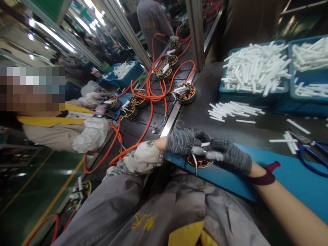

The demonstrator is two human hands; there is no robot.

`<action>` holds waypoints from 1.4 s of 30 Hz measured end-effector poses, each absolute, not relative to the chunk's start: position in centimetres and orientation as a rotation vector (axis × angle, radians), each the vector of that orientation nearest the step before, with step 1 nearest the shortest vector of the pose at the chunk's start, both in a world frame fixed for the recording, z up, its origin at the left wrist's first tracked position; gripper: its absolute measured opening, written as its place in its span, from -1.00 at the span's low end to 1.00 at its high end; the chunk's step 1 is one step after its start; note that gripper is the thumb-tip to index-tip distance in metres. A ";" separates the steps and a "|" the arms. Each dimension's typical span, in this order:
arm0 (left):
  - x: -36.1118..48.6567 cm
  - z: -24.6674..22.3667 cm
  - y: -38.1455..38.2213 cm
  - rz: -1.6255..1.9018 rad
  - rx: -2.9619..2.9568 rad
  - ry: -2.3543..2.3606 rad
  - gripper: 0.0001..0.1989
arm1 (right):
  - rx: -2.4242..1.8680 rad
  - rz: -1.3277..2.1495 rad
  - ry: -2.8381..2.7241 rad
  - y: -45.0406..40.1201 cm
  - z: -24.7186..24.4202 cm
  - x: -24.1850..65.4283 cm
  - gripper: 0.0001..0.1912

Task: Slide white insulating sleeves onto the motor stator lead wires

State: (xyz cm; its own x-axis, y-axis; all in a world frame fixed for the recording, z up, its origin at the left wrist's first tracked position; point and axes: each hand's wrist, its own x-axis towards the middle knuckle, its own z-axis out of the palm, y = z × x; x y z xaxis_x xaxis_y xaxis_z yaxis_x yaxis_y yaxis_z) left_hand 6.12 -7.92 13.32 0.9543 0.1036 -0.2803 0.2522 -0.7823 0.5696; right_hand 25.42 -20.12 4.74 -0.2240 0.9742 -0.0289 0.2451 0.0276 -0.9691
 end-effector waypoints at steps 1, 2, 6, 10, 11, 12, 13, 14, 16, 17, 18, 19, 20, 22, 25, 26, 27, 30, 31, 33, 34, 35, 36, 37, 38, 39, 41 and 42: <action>6.1 13.4 -7.8 -0.315 2.413 0.265 -0.83 | -1.245 1.302 -1.573 -20.0 4.7 25.6 -0.59; 6.0 13.4 -7.6 -0.310 2.358 0.288 -0.84 | -1.223 1.347 -1.578 -19.9 4.7 25.8 -0.59; 5.5 12.7 -7.2 -0.238 2.204 0.322 -0.81 | -1.197 1.400 -1.606 -19.7 4.9 25.7 -0.57; 5.5 11.7 -7.2 -0.256 2.422 0.208 -0.80 | -1.339 1.184 -1.660 -20.1 5.0 24.3 -0.51; 5.7 11.7 -7.3 -0.287 2.501 0.199 -0.77 | -1.395 1.087 -1.680 -20.2 5.0 24.0 -0.50; 5.9 11.7 -7.5 -0.320 2.570 0.212 -0.73 | -1.445 0.989 -1.701 -20.3 4.9 23.7 -0.50; 6.1 11.9 -7.7 -0.356 2.625 0.239 -0.67 | -1.477 0.904 -1.725 -20.5 4.9 23.6 -0.50; 6.3 12.2 -8.0 -0.396 2.668 0.269 -0.62 | -1.489 0.840 -1.749 -20.6 4.8 23.5 -0.51; 6.7 12.9 -8.7 -0.471 2.739 0.322 -0.57 | -1.460 0.797 -1.772 -21.1 4.5 23.7 -0.55; 6.8 13.2 -9.2 -0.494 2.775 0.343 -0.56 | -1.438 0.797 -1.757 -21.4 4.3 23.9 -0.58; 6.9 13.5 -9.6 -0.502 2.814 0.363 -0.56 | -1.422 0.798 -1.720 -21.7 4.1 24.1 -0.61; 7.1 13.6 -10.0 -0.498 2.856 0.379 -0.55 | -1.415 0.796 -1.658 -22.0 3.9 24.3 -0.63; 7.2 13.5 -10.4 -0.484 2.898 0.391 -0.54 | -1.414 0.795 -1.575 -22.4 3.7 24.5 -0.65; 7.8 13.0 -10.9 -0.450 2.964 0.379 -0.55 | -1.398 0.829 -1.419 -23.0 3.3 24.7 -0.65; 9.1 11.7 -11.1 -0.385 2.987 0.251 -0.59 | -1.370 0.940 -1.313 -23.8 3.0 25.0 -0.68; 9.4 11.3 -11.1 -0.362 2.977 0.223 -0.59 | -1.384 0.955 -1.288 -24.0 3.1 25.1 -0.68; 9.6 11.2 -11.2 -0.336 2.967 0.225 -0.59 | -1.412 0.935 -1.254 -24.4 3.2 25.1 -0.67; 8.7 11.9 -11.6 -0.180 2.991 0.456 -0.50 | -1.532 0.759 -1.258 -25.7 4.2 24.5 -0.72; 7.8 12.4 -11.7 -0.091 3.001 0.582 -0.46 | -1.536 0.706 -1.362 -26.2 4.5 24.0 -0.76; 5.6 13.4 -12.0 0.045 2.968 0.804 -0.39 | -1.456 0.617 -1.682 -26.8 4.8 22.7 -0.80; 4.3 13.7 -11.9 0.056 2.919 0.869 -0.40 | -1.392 0.553 -1.834 -26.9 4.7 22.1 -0.79; 3.1 13.8 -11.8 0.027 2.856 0.889 -0.41 | -1.342 0.471 -1.946 -26.8 4.4 21.5 -0.76; 2.0 13.7 -11.6 -0.016 2.790 0.879 -0.43 | -1.321 0.380 -2.014 -26.5 4.1 21.0 -0.74; 1.0 13.4 -11.3 -0.044 2.734 0.851 -0.47 | -1.330 0.303 -2.050 -26.1 3.7 20.7 -0.71; 0.2 13.0 -11.1 -0.041 2.690 0.824 -0.49 | -1.362 0.254 -2.062 -25.5 3.4 20.6 -0.68; -0.5 12.6 -10.8 -0.007 2.661 0.810 -0.51 | -1.394 0.235 -2.067 -25.0 3.3 20.7 -0.67; -1.3 11.9 -10.4 0.115 2.636 0.829 -0.56 | -1.482 0.250 -2.060 -23.8 3.6 21.2 -0.68; -1.5 11.6 -10.2 0.166 2.628 0.849 -0.58 | -1.533 0.271 -2.043 -23.3 4.1 21.5 -0.64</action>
State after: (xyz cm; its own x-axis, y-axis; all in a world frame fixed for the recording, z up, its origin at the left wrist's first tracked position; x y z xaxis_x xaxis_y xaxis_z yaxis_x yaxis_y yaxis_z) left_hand -1.50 -10.22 11.63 0.8112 0.5847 -0.0023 0.5407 -0.7486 0.3837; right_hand 21.51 -23.26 4.12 -0.1846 0.9308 0.3154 0.8166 0.3239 -0.4777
